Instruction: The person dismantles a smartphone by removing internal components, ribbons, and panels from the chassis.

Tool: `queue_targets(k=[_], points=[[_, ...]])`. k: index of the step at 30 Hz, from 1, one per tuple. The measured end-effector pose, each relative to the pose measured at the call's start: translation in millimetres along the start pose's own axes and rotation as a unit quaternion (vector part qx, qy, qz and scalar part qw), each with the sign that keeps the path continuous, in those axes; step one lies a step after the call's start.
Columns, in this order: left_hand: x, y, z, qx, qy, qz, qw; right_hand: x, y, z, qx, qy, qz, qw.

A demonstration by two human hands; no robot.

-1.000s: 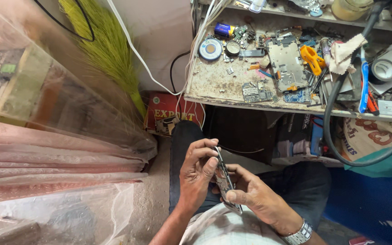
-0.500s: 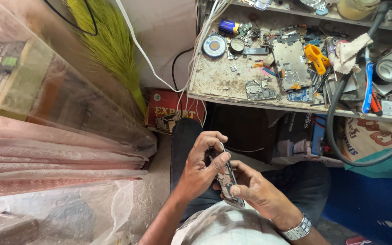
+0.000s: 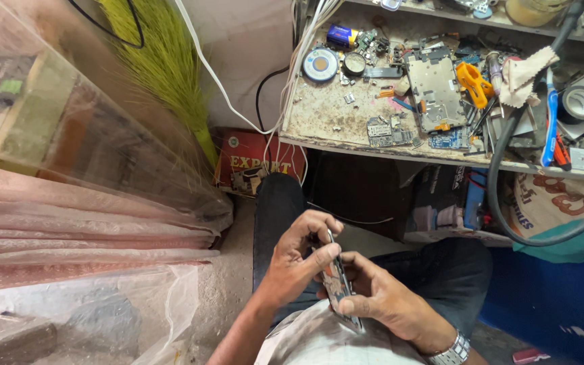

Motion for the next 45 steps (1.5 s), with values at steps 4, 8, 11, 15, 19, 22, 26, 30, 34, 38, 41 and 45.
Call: queue_targets(k=[4, 8, 11, 15, 19, 22, 26, 30, 34, 38, 41, 45], points=[[4, -19, -10, -0.031, -0.046, 0.004, 0.998, 2, -7, 10, 0.037, -0.011, -0.004, 0.999], [1, -26, -22, -0.075, -0.072, 0.023, 0.994, -9, -7, 25, 0.088, -0.013, 0.005, 0.996], [1, -26, -20, -0.063, -0.075, 0.021, 0.995, -16, -6, 22, 0.049, -0.062, -0.034, 0.996], [-1, -25, -18, -0.061, -0.042, 0.022, 0.997, -38, 0, 9, 0.009, -0.076, -0.027, 0.997], [-3, -25, -16, -0.052, 0.003, 0.024, 0.998, -85, -6, -44, -0.093, -0.159, 0.165, 0.969], [-4, -24, -14, -0.061, 0.022, 0.042, 0.997, -98, -19, -97, -0.186, -0.233, 0.296, 0.908], [-8, -22, -16, -0.088, 0.033, 0.073, 0.993, -87, -27, -162, -0.282, -0.369, 0.407, 0.787], [-15, -23, -22, -0.116, 0.040, 0.099, 0.987, -56, -13, -214, -0.396, -0.505, 0.410, 0.648], [-22, -22, -24, -0.128, 0.056, 0.104, 0.985, -37, 11, -241, -0.431, -0.561, 0.382, 0.595], [-23, -19, -26, -0.137, 0.060, 0.106, 0.983, -28, 35, -245, -0.393, -0.593, 0.327, 0.622], [-23, -18, -27, -0.144, 0.068, 0.103, 0.982, -14, 45, -239, -0.388, -0.640, 0.306, 0.588], [-22, -17, -25, -0.138, 0.082, 0.101, 0.982, -2, 45, -239, -0.393, -0.669, 0.327, 0.540]])
Point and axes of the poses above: each hand's wrist, its own y-axis towards the middle knuckle, its own x-axis out of the palm, z = x × y, the point moved 8 cm from there along y, towards the middle knuckle, and after that the axes turned 8 degrees about x, right-handed, at the moved point
